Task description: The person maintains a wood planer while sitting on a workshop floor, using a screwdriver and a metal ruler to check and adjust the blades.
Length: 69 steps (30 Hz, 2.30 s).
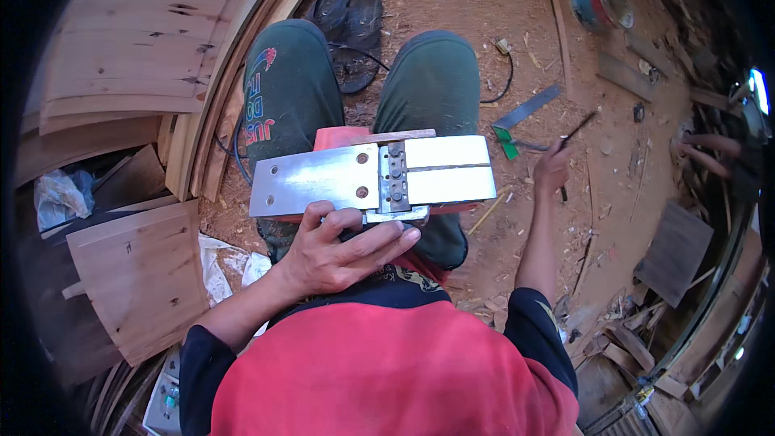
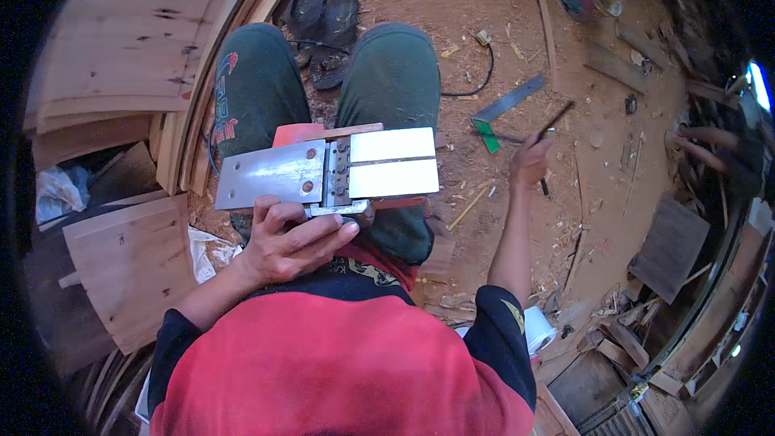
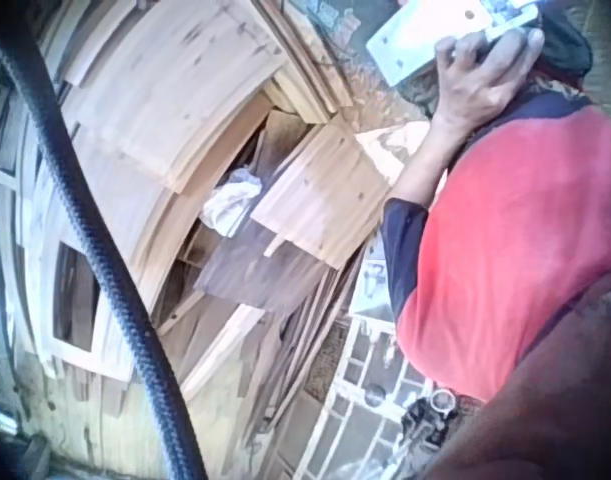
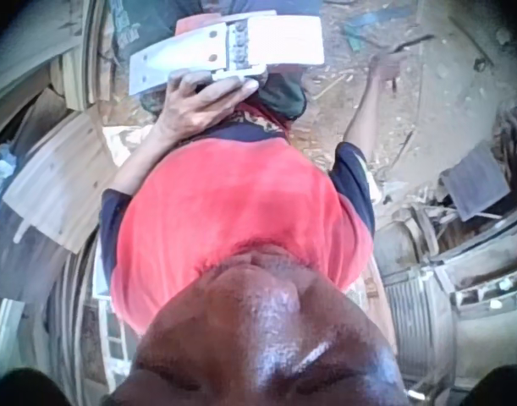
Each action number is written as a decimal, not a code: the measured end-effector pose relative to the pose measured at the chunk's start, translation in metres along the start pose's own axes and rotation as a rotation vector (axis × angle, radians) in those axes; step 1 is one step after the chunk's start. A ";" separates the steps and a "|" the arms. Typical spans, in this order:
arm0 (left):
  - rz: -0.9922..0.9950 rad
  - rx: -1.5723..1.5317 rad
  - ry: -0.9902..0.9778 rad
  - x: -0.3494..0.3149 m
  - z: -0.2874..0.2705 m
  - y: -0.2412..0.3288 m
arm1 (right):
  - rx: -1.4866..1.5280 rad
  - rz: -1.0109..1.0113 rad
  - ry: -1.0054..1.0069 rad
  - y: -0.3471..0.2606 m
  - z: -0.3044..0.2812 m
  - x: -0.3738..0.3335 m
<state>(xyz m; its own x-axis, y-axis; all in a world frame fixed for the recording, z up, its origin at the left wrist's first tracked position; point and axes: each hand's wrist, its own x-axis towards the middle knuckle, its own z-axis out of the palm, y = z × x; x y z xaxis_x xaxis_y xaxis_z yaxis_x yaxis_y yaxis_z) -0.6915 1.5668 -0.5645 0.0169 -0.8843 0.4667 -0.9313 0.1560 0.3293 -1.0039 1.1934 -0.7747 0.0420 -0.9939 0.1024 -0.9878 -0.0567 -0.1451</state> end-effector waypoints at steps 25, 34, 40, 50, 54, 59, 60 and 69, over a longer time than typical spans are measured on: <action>-0.050 -0.152 0.292 -0.032 0.012 -0.005 | 0.870 -0.610 0.013 -0.225 -0.260 -0.054; -0.060 -0.180 0.300 -0.025 0.010 0.002 | 0.565 -0.061 0.160 -0.098 -0.049 -0.002; -0.087 -0.146 0.156 -0.006 -0.006 0.023 | 0.564 0.660 0.024 0.021 0.190 -0.120; -0.024 -0.116 0.081 0.001 -0.005 0.016 | 0.114 0.382 -0.400 0.034 0.138 -0.105; -0.039 -0.136 0.133 -0.001 -0.001 0.018 | 0.108 0.114 -0.096 0.015 0.123 -0.047; -0.092 -0.134 0.147 -0.005 0.000 0.023 | -0.043 -0.048 -0.371 0.019 0.137 -0.015; -0.111 -0.146 0.123 -0.006 0.001 0.025 | -0.047 -0.064 -0.372 0.015 0.135 -0.015; -0.198 -0.126 0.220 -0.011 0.004 0.022 | 0.508 0.006 -0.405 0.024 0.107 0.016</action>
<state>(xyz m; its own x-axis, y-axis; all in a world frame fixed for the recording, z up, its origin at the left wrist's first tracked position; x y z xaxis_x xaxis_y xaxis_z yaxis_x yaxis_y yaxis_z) -0.7137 1.5779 -0.5653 0.2839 -0.7887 0.5453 -0.8502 0.0560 0.5235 -1.0108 1.1659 -0.8815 0.1883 -0.9459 -0.2642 -0.7981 0.0094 -0.6025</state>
